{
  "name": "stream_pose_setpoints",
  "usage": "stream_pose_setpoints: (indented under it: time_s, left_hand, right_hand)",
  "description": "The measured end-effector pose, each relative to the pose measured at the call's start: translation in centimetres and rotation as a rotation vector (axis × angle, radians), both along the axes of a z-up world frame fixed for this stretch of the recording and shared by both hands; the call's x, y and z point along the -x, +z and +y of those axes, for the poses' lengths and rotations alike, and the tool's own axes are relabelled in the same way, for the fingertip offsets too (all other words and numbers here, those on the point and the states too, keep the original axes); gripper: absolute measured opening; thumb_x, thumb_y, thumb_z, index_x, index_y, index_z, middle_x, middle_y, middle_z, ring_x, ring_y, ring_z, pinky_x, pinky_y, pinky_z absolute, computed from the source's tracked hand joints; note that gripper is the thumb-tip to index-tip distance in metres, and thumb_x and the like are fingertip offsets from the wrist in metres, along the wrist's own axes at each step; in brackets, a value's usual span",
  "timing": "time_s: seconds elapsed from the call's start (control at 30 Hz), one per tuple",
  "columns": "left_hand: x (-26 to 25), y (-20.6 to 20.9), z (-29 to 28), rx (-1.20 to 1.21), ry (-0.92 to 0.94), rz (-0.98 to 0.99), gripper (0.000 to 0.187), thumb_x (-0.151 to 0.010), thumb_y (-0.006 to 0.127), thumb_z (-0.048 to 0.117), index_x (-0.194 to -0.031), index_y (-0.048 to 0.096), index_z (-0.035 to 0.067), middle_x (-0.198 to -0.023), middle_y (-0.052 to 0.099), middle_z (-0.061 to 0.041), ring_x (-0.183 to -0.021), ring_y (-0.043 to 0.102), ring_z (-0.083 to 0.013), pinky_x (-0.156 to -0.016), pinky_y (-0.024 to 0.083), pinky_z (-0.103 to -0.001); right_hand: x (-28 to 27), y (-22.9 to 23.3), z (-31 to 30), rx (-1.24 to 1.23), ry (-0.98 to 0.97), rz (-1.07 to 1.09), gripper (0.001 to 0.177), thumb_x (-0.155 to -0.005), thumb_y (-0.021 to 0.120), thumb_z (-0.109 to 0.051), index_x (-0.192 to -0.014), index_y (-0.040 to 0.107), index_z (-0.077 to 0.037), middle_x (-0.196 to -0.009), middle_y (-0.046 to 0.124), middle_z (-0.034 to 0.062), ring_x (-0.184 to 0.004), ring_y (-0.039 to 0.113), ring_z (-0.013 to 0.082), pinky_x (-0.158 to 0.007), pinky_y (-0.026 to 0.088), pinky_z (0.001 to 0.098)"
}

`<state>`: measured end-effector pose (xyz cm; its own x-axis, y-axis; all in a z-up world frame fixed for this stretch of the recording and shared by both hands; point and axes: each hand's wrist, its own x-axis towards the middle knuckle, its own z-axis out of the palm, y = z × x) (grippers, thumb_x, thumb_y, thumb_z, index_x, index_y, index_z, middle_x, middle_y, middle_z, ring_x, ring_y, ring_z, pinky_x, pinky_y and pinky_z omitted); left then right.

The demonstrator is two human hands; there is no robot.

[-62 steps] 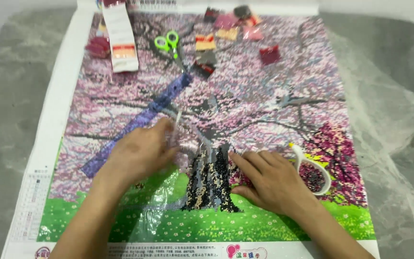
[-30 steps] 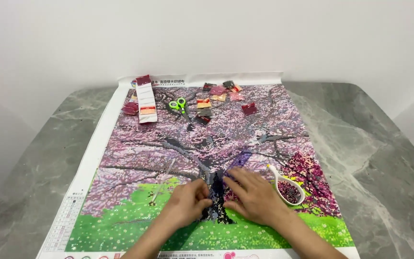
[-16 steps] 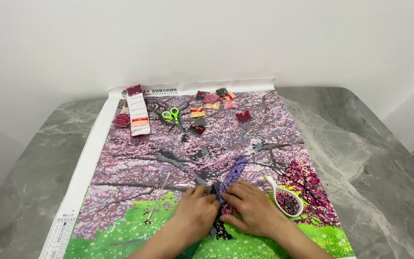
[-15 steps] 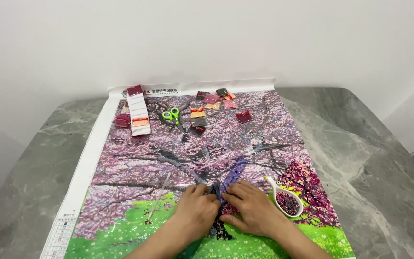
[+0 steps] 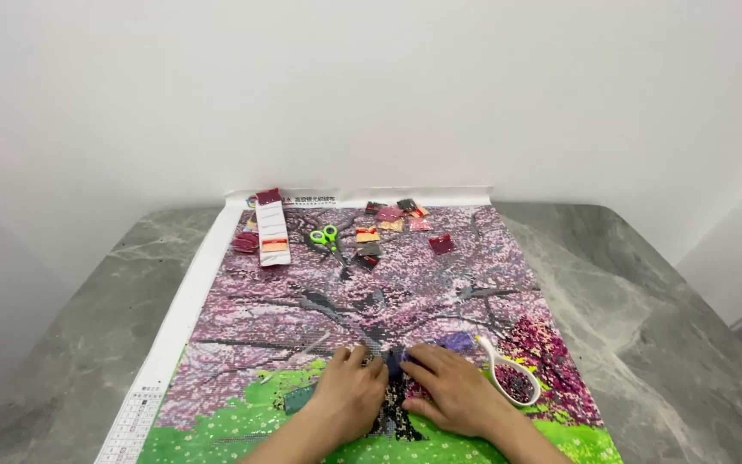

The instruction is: The person is performing diamond painting, which involves using a pen tool to pick up small resin diamonds and place them onto a coded adhesive canvas, occasionally using a ruler for alignment.

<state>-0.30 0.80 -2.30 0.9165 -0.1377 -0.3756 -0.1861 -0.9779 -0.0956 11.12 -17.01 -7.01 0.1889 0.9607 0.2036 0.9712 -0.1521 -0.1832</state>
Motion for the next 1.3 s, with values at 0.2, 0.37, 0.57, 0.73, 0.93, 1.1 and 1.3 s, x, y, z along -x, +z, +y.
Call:
stream_pose_setpoints:
  time_s: [0.2,0.37,0.57,0.73,0.93,1.1,1.3]
  left_hand:
    - [0.1,-6.6,0.2,0.148,-0.091,-0.400,0.027,-0.089,0.046,0.014,-0.109,0.059,0.002,-0.104,0.061,-0.015,-0.092,0.053,-0.0361,-0.074,0.041,-0.048]
    - [-0.5,-4.9,-1.0,0.097,-0.042,-0.108,0.052,-0.101,0.031,0.015,-0.147,0.031,-0.008,-0.148,0.035,-0.029,-0.125,0.044,-0.0426,-0.100,0.038,-0.054]
    - [-0.8,-4.2,-1.6,0.113,-0.032,-0.121,0.043,-0.099,0.030,0.011,-0.135,0.041,-0.010,-0.129,0.046,-0.030,-0.108,0.054,-0.0407,-0.089,0.047,-0.050]
    - [-1.8,-6.3,-1.8,0.194,-0.038,-0.214,0.051,-0.096,0.035,0.014,-0.139,0.040,-0.013,-0.138,0.044,-0.034,-0.113,0.054,-0.0415,-0.084,0.049,-0.048]
    - [-1.0,0.0,-1.8,0.216,0.009,-0.029,0.035,-0.098,0.029,0.010,-0.117,0.053,-0.007,-0.105,0.056,-0.024,-0.081,0.061,-0.0360,-0.056,0.055,-0.047]
    - [0.6,-1.6,0.7,0.260,0.220,-0.004,0.035,-0.106,0.045,0.038,-0.112,0.055,0.005,-0.104,0.058,-0.012,-0.087,0.064,-0.0357,-0.066,0.054,-0.051]
    - [2.3,-2.9,1.7,0.239,0.168,-0.099,0.031,-0.105,0.047,0.032,-0.108,0.057,0.003,-0.098,0.061,-0.011,-0.077,0.063,-0.0295,-0.057,0.054,-0.047]
  right_hand:
    - [0.1,0.4,-0.6,-0.055,-0.039,-0.017,0.057,-0.097,0.054,-0.051,-0.130,0.057,-0.005,-0.120,0.059,0.0134,-0.112,0.054,0.0332,-0.091,0.044,0.0468]
    - [-0.1,0.1,-0.6,-0.031,-0.058,-0.006,0.057,-0.097,0.053,-0.051,-0.132,0.056,-0.006,-0.125,0.058,0.0133,-0.117,0.051,0.0335,-0.094,0.042,0.0483]
    - [-0.2,-0.3,-0.9,0.005,-0.078,-0.014,0.059,-0.098,0.049,-0.053,-0.133,0.054,-0.006,-0.127,0.057,0.0144,-0.119,0.050,0.0346,-0.093,0.042,0.0498]
    - [-1.0,-1.5,-1.5,0.080,-0.104,-0.058,0.064,-0.100,0.045,-0.057,-0.139,0.049,-0.008,-0.137,0.051,0.0155,-0.127,0.044,0.0358,-0.098,0.038,0.0503]
    - [-0.7,-0.8,-1.2,0.067,-0.117,-0.013,0.061,-0.099,0.046,-0.055,-0.136,0.053,-0.006,-0.133,0.053,0.0162,-0.126,0.044,0.0365,-0.098,0.038,0.0520]
    - [0.6,-0.7,0.1,0.096,-0.033,-0.046,0.069,-0.099,0.043,-0.060,-0.141,0.046,-0.005,-0.140,0.048,0.0179,-0.127,0.042,0.0362,-0.101,0.034,0.0525]
    - [1.4,-0.3,1.3,0.102,0.006,0.004,0.067,-0.101,0.039,-0.057,-0.141,0.047,-0.004,-0.141,0.049,0.0176,-0.128,0.042,0.0358,-0.101,0.032,0.0507]
